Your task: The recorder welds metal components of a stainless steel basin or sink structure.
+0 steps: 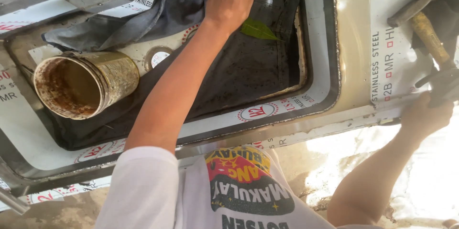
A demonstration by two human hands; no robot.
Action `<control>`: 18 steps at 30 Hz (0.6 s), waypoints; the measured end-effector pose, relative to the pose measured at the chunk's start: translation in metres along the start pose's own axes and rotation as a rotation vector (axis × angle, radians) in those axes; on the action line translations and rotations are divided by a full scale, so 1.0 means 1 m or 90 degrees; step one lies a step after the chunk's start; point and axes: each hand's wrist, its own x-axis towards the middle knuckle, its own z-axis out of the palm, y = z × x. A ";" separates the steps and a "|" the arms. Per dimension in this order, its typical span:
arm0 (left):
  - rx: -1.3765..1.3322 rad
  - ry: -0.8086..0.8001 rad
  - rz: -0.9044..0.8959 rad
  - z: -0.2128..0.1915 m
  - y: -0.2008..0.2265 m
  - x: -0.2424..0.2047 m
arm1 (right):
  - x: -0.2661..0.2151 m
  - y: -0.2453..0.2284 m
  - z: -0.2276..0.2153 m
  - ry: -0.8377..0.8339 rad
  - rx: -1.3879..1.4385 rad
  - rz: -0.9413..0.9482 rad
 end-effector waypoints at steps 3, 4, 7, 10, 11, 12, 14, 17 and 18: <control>-0.022 0.026 0.030 -0.018 0.011 -0.042 | 0.000 0.003 0.005 0.032 0.014 0.030; -0.070 -0.041 -0.003 -0.025 0.013 -0.060 | -0.003 0.000 0.005 0.056 0.047 0.057; -0.156 -0.154 -0.109 -0.056 0.017 -0.112 | -0.031 -0.050 -0.031 0.107 0.175 0.112; -0.187 -0.181 -0.150 -0.075 0.008 -0.163 | -0.064 -0.033 -0.053 0.196 0.153 -0.068; -0.190 -0.179 -0.147 -0.076 0.004 -0.175 | -0.076 -0.049 -0.068 0.200 0.152 -0.068; -0.195 -0.184 -0.178 -0.077 0.000 -0.187 | -0.089 -0.064 -0.083 0.204 0.184 -0.056; -0.202 -0.186 -0.205 -0.082 -0.009 -0.203 | -0.113 -0.085 -0.113 0.213 0.217 -0.043; -0.198 -0.189 -0.205 -0.093 -0.022 -0.209 | -0.138 -0.078 -0.150 0.079 0.314 0.274; -0.210 -0.218 -0.230 -0.096 -0.023 -0.207 | -0.142 -0.059 -0.161 0.056 0.363 0.282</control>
